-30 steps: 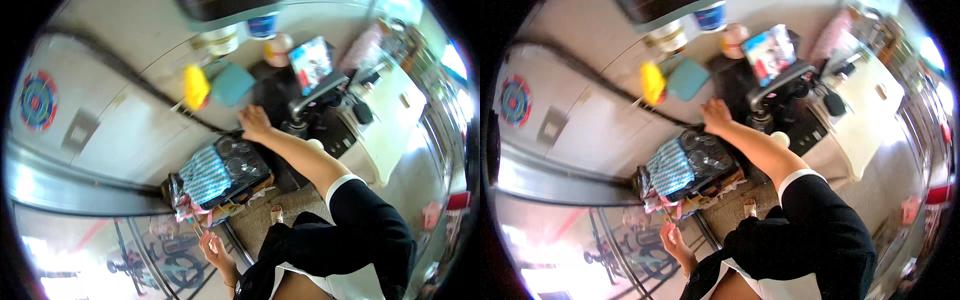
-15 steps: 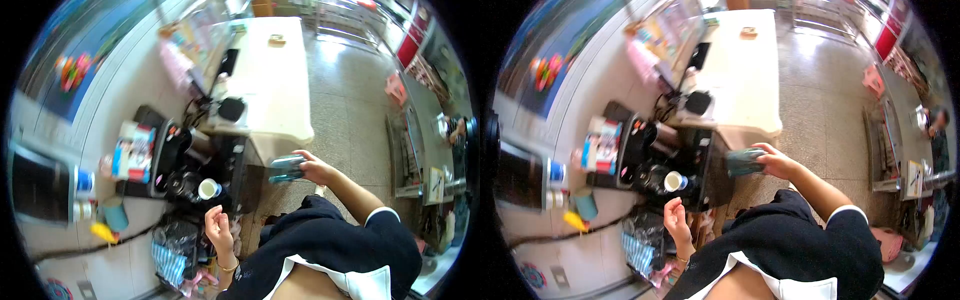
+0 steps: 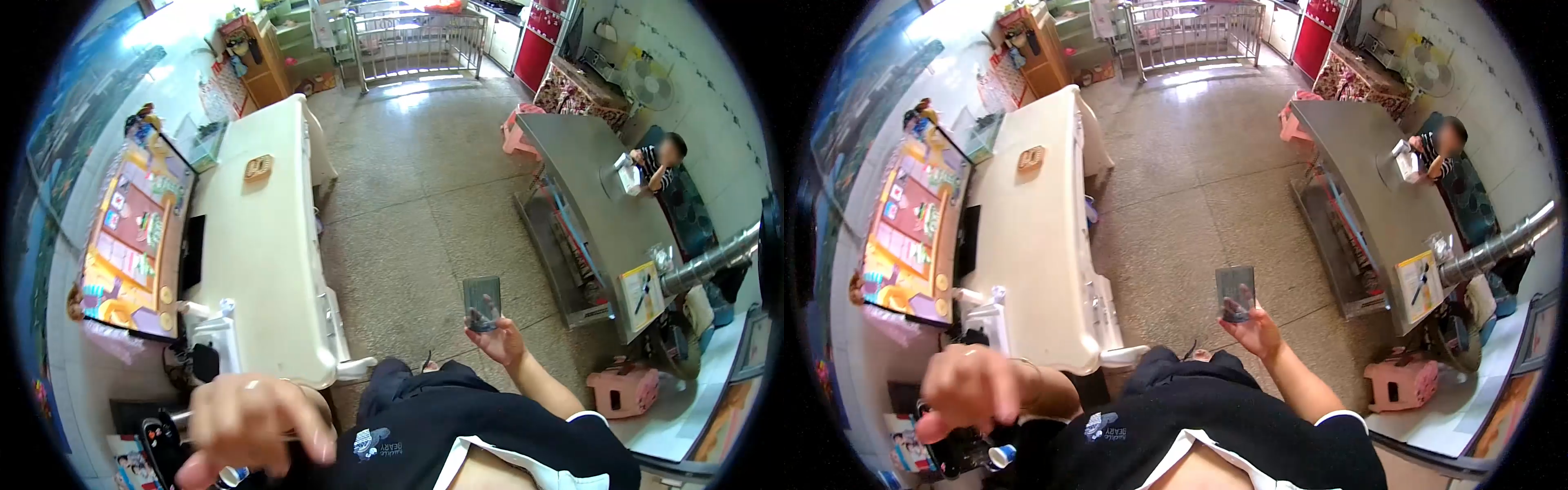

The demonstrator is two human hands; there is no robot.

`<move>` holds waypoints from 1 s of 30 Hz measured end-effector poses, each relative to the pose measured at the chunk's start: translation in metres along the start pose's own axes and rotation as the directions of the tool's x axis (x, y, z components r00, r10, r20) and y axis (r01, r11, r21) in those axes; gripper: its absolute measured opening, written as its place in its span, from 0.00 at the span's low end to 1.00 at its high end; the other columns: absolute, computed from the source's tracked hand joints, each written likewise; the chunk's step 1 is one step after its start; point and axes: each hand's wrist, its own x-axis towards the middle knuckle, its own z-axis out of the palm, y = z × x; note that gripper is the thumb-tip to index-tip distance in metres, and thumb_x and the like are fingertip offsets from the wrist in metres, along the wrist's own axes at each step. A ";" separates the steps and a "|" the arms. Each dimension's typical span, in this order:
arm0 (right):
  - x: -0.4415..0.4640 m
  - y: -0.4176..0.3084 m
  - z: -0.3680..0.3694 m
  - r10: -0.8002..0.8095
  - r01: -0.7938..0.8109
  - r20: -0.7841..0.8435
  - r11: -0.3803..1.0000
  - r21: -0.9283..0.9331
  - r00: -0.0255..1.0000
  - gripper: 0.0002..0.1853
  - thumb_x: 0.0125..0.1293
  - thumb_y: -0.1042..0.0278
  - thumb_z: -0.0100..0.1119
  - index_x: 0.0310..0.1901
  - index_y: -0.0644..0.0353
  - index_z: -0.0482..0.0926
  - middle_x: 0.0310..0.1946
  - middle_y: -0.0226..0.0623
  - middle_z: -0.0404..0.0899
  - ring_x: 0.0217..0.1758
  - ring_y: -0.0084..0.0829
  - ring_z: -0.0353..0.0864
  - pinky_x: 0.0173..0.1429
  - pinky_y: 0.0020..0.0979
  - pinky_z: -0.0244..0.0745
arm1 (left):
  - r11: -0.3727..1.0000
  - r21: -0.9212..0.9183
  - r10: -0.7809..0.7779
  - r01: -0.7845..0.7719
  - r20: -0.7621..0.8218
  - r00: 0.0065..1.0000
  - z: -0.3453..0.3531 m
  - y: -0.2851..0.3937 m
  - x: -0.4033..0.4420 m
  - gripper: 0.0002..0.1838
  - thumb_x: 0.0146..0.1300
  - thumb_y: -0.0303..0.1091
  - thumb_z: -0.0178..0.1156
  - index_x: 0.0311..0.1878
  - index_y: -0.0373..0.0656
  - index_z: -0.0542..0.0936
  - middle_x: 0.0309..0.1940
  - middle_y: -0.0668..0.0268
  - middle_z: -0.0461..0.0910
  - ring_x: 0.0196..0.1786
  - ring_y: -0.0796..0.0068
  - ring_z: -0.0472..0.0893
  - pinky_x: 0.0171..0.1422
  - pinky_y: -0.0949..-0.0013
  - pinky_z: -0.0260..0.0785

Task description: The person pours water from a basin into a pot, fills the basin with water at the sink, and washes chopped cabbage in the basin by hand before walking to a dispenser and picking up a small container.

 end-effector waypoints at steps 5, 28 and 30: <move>0.096 -0.058 -0.005 -0.073 0.075 0.020 0.990 -0.117 0.997 0.27 0.57 0.69 0.59 0.59 0.48 0.66 0.55 0.46 0.70 0.61 0.46 0.68 0.67 0.43 0.64 | 0.908 -0.354 -0.140 0.222 0.243 0.960 -0.084 -0.077 0.088 0.22 0.67 0.34 0.47 0.13 0.46 0.71 0.16 0.66 0.70 0.29 0.73 0.74 0.43 0.53 0.81; 0.512 -0.478 -0.181 -0.340 0.332 -0.708 0.930 -0.156 0.619 0.19 0.51 0.64 0.62 0.44 0.62 0.73 0.35 0.41 0.77 0.37 0.39 0.77 0.44 0.40 0.76 | 0.944 -0.255 -0.204 0.208 0.042 0.978 -0.677 -0.405 0.305 0.22 0.66 0.43 0.53 0.19 0.38 0.72 0.21 0.57 0.73 0.26 0.63 0.74 0.37 0.44 0.73; 0.570 -0.517 -0.168 -0.313 0.348 -0.557 0.936 -0.046 0.769 0.17 0.52 0.65 0.62 0.42 0.65 0.74 0.35 0.43 0.78 0.39 0.40 0.78 0.48 0.41 0.77 | 0.982 -0.001 -0.190 0.190 -0.104 0.976 -0.750 -0.458 0.324 0.26 0.62 0.55 0.55 0.27 0.36 0.76 0.29 0.54 0.76 0.31 0.58 0.75 0.44 0.42 0.69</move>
